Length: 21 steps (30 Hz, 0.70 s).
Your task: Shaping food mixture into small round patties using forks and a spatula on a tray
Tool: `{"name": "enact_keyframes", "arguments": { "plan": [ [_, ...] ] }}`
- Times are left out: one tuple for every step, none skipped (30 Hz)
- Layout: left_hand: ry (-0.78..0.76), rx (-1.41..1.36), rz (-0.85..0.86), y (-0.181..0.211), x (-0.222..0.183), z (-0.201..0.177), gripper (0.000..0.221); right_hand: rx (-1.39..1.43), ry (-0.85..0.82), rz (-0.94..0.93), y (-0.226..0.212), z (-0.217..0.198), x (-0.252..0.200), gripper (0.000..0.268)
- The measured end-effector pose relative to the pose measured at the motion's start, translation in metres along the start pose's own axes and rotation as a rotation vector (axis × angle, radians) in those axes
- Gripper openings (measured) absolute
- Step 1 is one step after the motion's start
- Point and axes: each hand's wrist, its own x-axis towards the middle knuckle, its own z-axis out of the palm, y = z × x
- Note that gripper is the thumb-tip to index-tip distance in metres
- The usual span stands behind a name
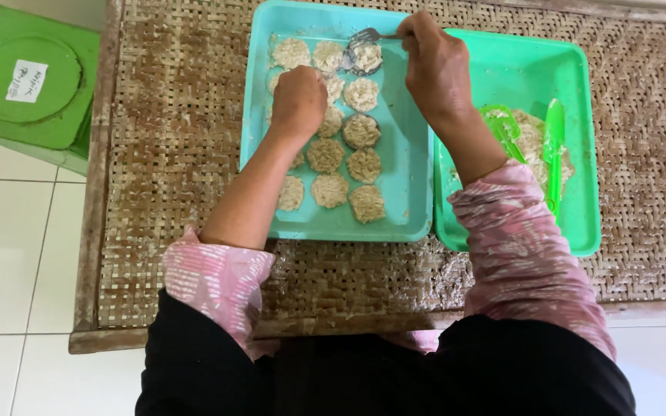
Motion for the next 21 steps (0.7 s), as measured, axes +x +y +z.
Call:
{"name": "enact_keyframes", "arguments": {
  "plan": [
    [-0.027, -0.015, 0.004, 0.000, 0.001, 0.001, 0.037, -0.033, -0.016, 0.001, 0.001, 0.001, -0.001, 0.015],
    [-0.053, -0.029, 0.007, -0.001, 0.001, 0.002, 0.038, -0.063, -0.032, 0.001, 0.001, 0.004, -0.002, 0.015],
    [-0.052, -0.029, 0.004, 0.001, -0.001, -0.003, 0.038, -0.061, -0.033, 0.000, 0.002, 0.004, -0.003, 0.015],
    [-0.047, -0.023, -0.002, 0.003, -0.002, -0.007, 0.036, -0.063, -0.041, -0.005, 0.003, 0.004, -0.005, 0.018],
    [-0.043, -0.016, -0.009, 0.006, -0.003, -0.011, 0.034, -0.065, -0.048, -0.011, 0.005, 0.004, -0.006, 0.021],
    [-0.043, -0.016, -0.010, 0.006, -0.002, -0.011, 0.034, -0.064, -0.049, -0.010, 0.005, 0.003, -0.006, 0.021],
    [-0.041, -0.066, 0.005, 0.005, -0.002, -0.012, 0.035, -0.061, -0.058, -0.019, 0.006, 0.002, -0.006, 0.021],
    [-0.036, -0.116, 0.022, 0.005, 0.000, -0.013, 0.036, -0.059, -0.065, -0.030, 0.006, 0.002, -0.004, 0.021],
    [-0.033, -0.117, 0.023, 0.006, 0.001, -0.012, 0.036, -0.060, -0.064, -0.033, 0.003, -0.001, -0.001, 0.021],
    [-0.022, -0.031, -0.037, 0.008, 0.002, -0.010, 0.027, -0.046, -0.026, -0.025, -0.001, -0.004, 0.001, 0.021],
    [-0.012, 0.055, -0.097, 0.009, 0.003, -0.008, 0.022, -0.031, 0.012, -0.016, -0.004, -0.007, 0.003, 0.020],
    [-0.012, 0.055, -0.095, 0.007, 0.005, -0.006, 0.022, -0.033, 0.013, -0.016, -0.004, -0.006, 0.003, 0.020],
    [-0.016, 0.070, -0.096, 0.005, 0.007, -0.003, 0.021, -0.038, -0.003, 0.004, -0.004, -0.005, 0.004, 0.017],
    [-0.022, 0.086, -0.097, 0.003, 0.009, 0.000, 0.020, -0.040, -0.019, 0.027, -0.004, -0.003, 0.003, 0.013],
    [-0.024, 0.088, -0.096, 0.009, 0.006, -0.007, 0.020, -0.040, -0.017, 0.029, -0.001, -0.001, 0.000, 0.013],
    [-0.041, 0.082, -0.076, 0.015, 0.003, -0.014, 0.021, -0.049, -0.035, 0.010, 0.002, 0.002, -0.002, 0.018],
    [-0.057, 0.077, -0.055, 0.020, 0.001, -0.021, 0.026, -0.057, -0.053, -0.010, 0.005, 0.005, -0.003, 0.022],
    [-0.058, 0.077, -0.057, 0.020, 0.003, -0.019, 0.026, -0.056, -0.054, -0.009, 0.010, 0.004, -0.003, 0.022],
    [-0.064, 0.053, -0.043, 0.020, 0.006, -0.018, 0.030, -0.077, -0.055, 0.017, 0.016, 0.003, -0.004, 0.021],
    [-0.072, 0.025, -0.027, 0.021, 0.009, -0.015, 0.034, -0.101, -0.058, 0.044, 0.022, 0.000, -0.005, 0.020],
    [-0.076, 0.023, -0.028, 0.022, 0.011, -0.008, 0.034, -0.103, -0.061, 0.047, 0.025, -0.004, -0.007, 0.020]
  ]
}}
